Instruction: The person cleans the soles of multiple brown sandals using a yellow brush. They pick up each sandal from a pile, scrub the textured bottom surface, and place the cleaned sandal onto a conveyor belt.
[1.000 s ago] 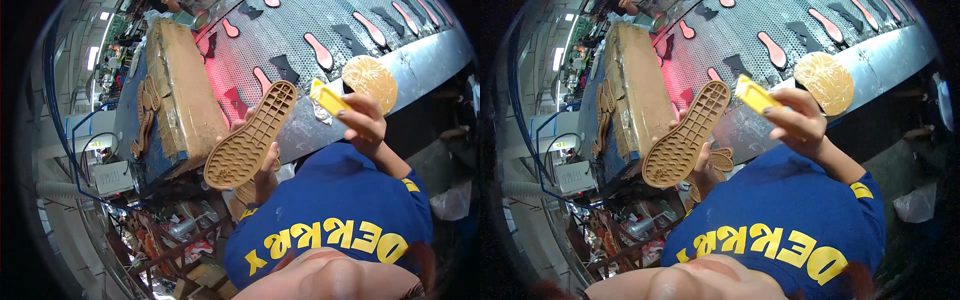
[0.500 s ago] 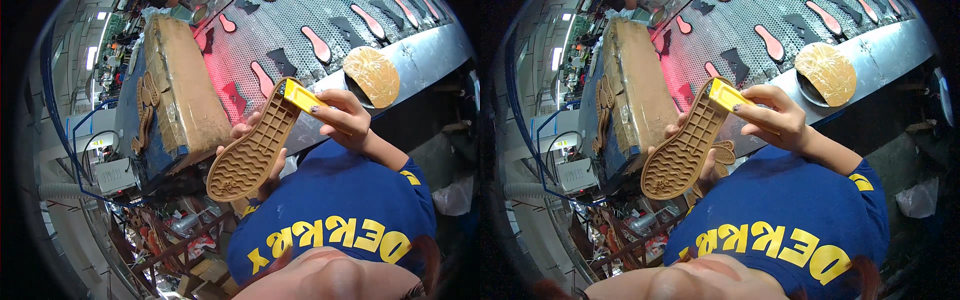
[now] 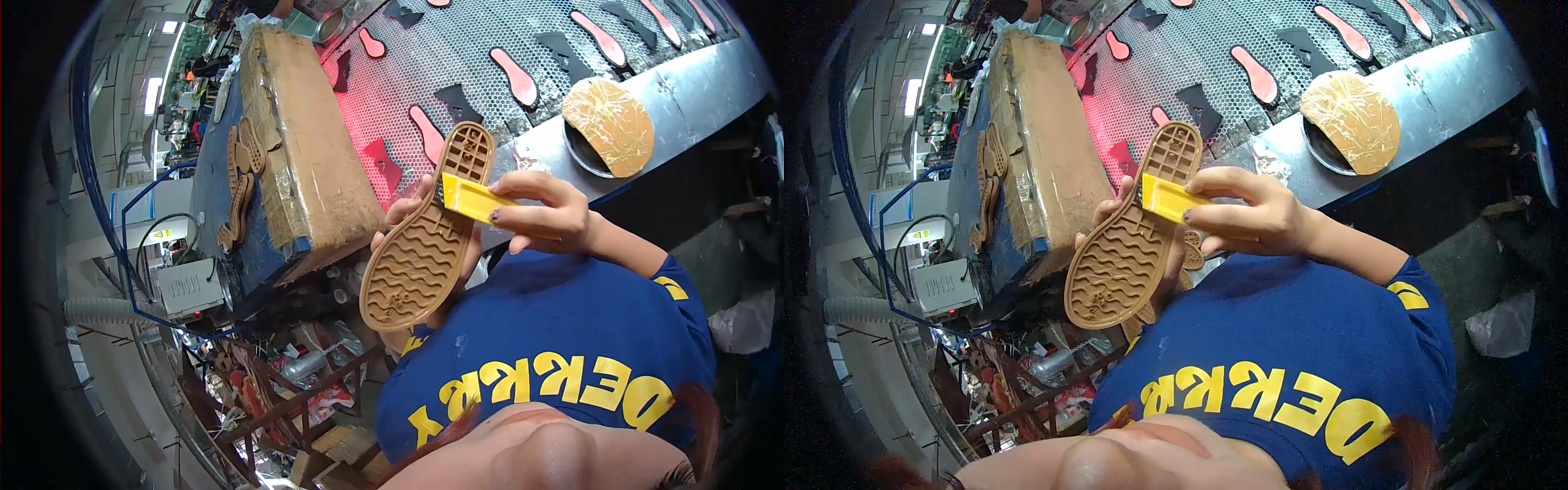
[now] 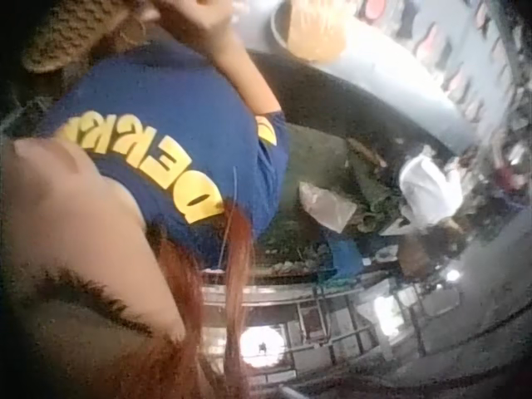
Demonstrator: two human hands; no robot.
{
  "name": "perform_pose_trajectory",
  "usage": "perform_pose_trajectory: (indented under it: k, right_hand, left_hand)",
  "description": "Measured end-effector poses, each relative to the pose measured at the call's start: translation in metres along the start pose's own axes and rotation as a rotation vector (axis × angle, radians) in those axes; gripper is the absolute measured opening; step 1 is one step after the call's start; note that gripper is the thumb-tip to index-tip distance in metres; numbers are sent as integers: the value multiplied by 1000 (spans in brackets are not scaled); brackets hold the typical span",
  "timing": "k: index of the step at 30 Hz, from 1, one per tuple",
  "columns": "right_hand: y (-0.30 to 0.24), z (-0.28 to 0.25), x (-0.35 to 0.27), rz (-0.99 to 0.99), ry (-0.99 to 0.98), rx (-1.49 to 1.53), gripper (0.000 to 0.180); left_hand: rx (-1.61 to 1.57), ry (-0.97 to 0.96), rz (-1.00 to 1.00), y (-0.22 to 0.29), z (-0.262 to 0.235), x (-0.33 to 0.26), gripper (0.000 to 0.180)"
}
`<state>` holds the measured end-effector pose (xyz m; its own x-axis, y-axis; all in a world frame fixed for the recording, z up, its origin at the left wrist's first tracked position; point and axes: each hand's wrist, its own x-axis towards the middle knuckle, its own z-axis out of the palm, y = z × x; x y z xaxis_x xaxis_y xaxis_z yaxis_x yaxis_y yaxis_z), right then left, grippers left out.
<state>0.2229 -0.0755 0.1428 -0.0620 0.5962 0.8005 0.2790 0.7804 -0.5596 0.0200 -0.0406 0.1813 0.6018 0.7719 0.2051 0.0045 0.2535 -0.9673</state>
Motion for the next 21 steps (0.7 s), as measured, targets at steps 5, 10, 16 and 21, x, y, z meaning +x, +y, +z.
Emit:
perform_pose_trajectory:
  k: [5,10,16,21]
  right_hand:
    - [5,7,-5,58,145,-91,39]
    - [2,10,0,57,124,-120,38]
    - [-10,19,9,-29,53,-114,39]
    - [-10,32,14,-77,78,-116,36]
  left_hand:
    - [-1381,-22,-129,8,2,-2,69]
    - [-1634,81,-157,5,-10,7,54]
    - [-3659,197,-219,43,25,2,48]
    - [-4155,172,-266,57,18,11,50]
